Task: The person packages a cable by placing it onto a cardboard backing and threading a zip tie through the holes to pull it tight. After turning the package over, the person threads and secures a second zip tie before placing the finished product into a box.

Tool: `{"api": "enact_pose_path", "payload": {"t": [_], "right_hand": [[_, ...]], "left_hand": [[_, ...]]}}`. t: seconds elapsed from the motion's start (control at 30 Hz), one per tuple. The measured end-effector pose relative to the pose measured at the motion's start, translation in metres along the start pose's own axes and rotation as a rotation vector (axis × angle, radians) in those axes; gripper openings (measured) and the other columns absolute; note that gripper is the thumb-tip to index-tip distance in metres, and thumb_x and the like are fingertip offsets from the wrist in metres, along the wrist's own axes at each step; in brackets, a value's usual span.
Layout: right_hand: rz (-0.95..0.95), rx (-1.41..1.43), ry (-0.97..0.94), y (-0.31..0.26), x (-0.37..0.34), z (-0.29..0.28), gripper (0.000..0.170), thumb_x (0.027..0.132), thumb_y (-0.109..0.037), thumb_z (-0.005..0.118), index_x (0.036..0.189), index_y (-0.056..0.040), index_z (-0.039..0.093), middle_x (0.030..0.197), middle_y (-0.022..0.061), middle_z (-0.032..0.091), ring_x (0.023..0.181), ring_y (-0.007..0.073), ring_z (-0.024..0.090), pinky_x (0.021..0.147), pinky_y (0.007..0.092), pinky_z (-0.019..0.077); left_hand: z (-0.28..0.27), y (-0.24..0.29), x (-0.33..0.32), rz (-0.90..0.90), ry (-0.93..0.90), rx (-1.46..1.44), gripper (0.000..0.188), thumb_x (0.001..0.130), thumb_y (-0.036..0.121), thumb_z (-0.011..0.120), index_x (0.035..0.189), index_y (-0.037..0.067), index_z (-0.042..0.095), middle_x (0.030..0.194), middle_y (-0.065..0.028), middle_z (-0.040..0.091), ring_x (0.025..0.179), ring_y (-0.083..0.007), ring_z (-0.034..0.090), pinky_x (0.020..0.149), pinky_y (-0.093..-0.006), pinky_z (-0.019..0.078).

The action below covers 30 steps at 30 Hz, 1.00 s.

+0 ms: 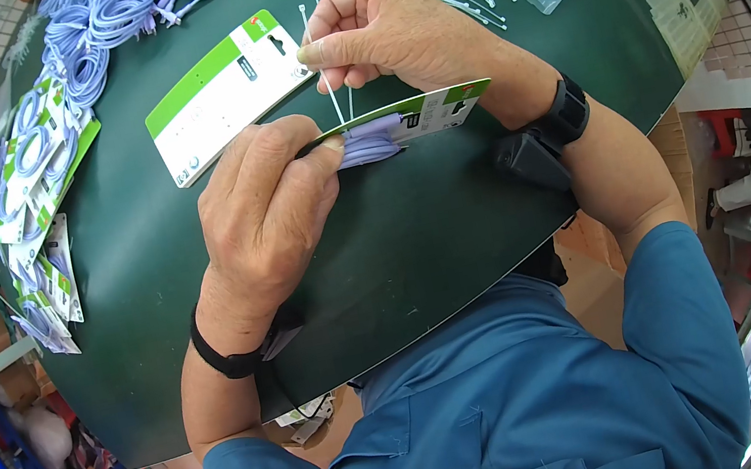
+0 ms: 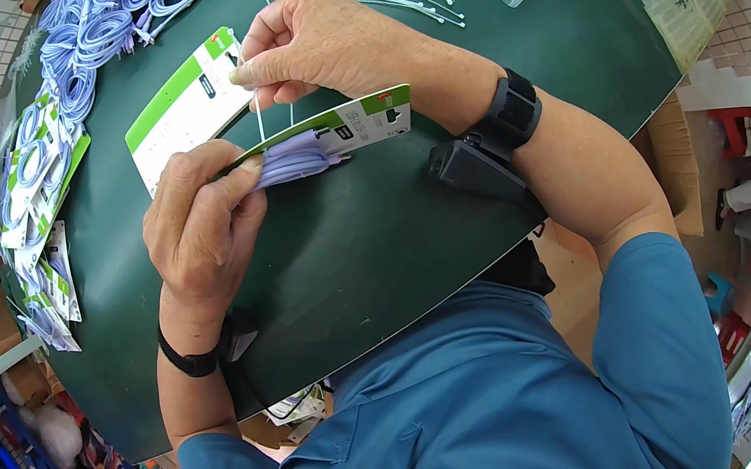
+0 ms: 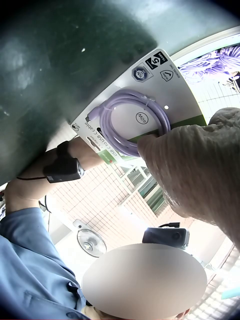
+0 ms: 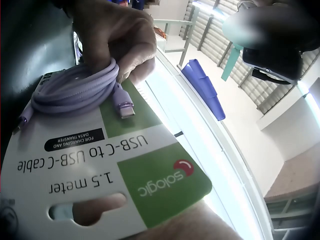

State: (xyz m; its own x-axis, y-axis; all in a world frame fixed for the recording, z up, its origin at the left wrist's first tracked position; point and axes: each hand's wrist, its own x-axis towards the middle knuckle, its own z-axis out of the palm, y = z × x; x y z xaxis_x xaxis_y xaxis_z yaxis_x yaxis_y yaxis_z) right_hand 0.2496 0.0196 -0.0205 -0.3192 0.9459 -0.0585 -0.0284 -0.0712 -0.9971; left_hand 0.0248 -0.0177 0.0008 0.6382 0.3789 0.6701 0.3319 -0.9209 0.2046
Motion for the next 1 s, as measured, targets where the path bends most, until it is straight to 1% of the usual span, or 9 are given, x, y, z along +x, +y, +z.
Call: {"api": "enact_pose_path", "payload": {"t": [0.17,0.27,0.43,0.53,0.57,0.67,0.8,0.93,1.0], "right_hand": [[0.022,0.072,-0.111,0.001,0.001,-0.004,0.019,0.094,-0.017,0.076,0.1,0.0008,0.071,0.089,0.007,0.075,0.072,0.0053,0.068,0.064,0.0168,0.0539],[0.014,0.041,-0.372,-0.001,0.0,-0.008,0.02,0.093,-0.018,0.077,0.102,-0.0013,0.072,0.086,0.0051,0.074,0.072,0.0043,0.065,0.065,0.0183,0.0522],[0.016,0.086,-0.357,-0.013,-0.004,-0.006,0.016,0.096,-0.016,0.074,0.101,-0.0019,0.068,0.083,0.0009,0.069,0.075,0.0049,0.063,0.069,0.0206,0.0518],[0.218,0.176,-0.312,-0.021,-0.006,-0.013,0.016,0.095,-0.016,0.072,0.102,-0.002,0.07,0.084,-0.0006,0.069,0.077,0.0046,0.062,0.07,0.0219,0.051],[0.22,0.168,-0.317,-0.022,-0.006,-0.014,0.016,0.095,-0.016,0.072,0.102,-0.002,0.07,0.084,-0.0006,0.069,0.077,0.0046,0.062,0.07,0.0219,0.051],[0.136,-0.058,-0.393,-0.026,-0.007,-0.013,0.018,0.097,-0.017,0.07,0.105,-0.0009,0.071,0.084,0.0002,0.071,0.077,0.0046,0.063,0.07,0.0206,0.0512],[0.104,-0.055,-0.441,-0.024,-0.007,-0.011,0.02,0.096,-0.015,0.071,0.108,0.0009,0.07,0.087,0.0015,0.072,0.077,0.0055,0.064,0.07,0.02,0.052],[0.132,0.059,-0.431,-0.019,-0.005,-0.009,0.018,0.095,-0.013,0.072,0.106,0.0016,0.07,0.092,0.0021,0.072,0.08,0.0058,0.065,0.073,0.0198,0.0527],[0.162,0.054,-0.444,-0.02,-0.004,-0.007,0.018,0.094,-0.012,0.072,0.106,0.0016,0.07,0.093,0.0022,0.072,0.081,0.0059,0.065,0.074,0.0201,0.053]], "left_hand": [[0.001,-0.001,0.001,0.008,0.018,0.002,0.024,0.07,-0.003,0.078,0.09,0.0,0.066,0.092,-0.011,0.064,0.073,-0.0245,0.064,0.061,-0.0355,0.0523],[0.001,-0.004,0.001,0.016,0.014,-0.025,0.022,0.071,-0.002,0.077,0.089,0.0,0.065,0.093,-0.0103,0.065,0.072,-0.0235,0.064,0.061,-0.0353,0.0518],[-0.001,-0.002,0.003,0.018,0.009,0.006,0.02,0.072,-0.002,0.077,0.088,0.0,0.065,0.094,-0.0093,0.066,0.072,-0.0225,0.064,0.06,-0.0349,0.0516],[-0.003,-0.002,0.004,0.031,-0.021,0.026,0.018,0.072,-0.002,0.076,0.087,0.0,0.064,0.096,-0.0082,0.067,0.072,-0.021,0.064,0.06,-0.034,0.0517],[-0.003,-0.001,0.005,0.027,-0.013,0.029,0.018,0.072,-0.002,0.076,0.087,0.0,0.064,0.096,-0.0082,0.067,0.072,-0.021,0.064,0.06,-0.034,0.0517],[-0.002,-0.001,0.008,0.044,-0.005,0.006,0.016,0.074,0.0,0.075,0.084,0.0,0.064,0.097,-0.008,0.068,0.07,-0.0199,0.064,0.059,-0.0325,0.0516],[-0.005,-0.003,0.006,0.084,-0.03,0.041,0.014,0.074,0.001,0.075,0.081,0.001,0.062,0.099,-0.0074,0.069,0.07,-0.0189,0.064,0.058,-0.0309,0.0517],[0.0,-0.006,0.001,0.083,0.026,0.007,0.014,0.074,0.001,0.074,0.082,0.002,0.062,0.097,-0.0061,0.069,0.071,-0.0183,0.065,0.057,-0.0299,0.0515],[0.001,-0.006,0.0,0.057,0.041,-0.005,0.015,0.073,0.001,0.075,0.082,0.002,0.063,0.097,-0.0059,0.069,0.071,-0.0185,0.065,0.057,-0.0305,0.0518]]}}
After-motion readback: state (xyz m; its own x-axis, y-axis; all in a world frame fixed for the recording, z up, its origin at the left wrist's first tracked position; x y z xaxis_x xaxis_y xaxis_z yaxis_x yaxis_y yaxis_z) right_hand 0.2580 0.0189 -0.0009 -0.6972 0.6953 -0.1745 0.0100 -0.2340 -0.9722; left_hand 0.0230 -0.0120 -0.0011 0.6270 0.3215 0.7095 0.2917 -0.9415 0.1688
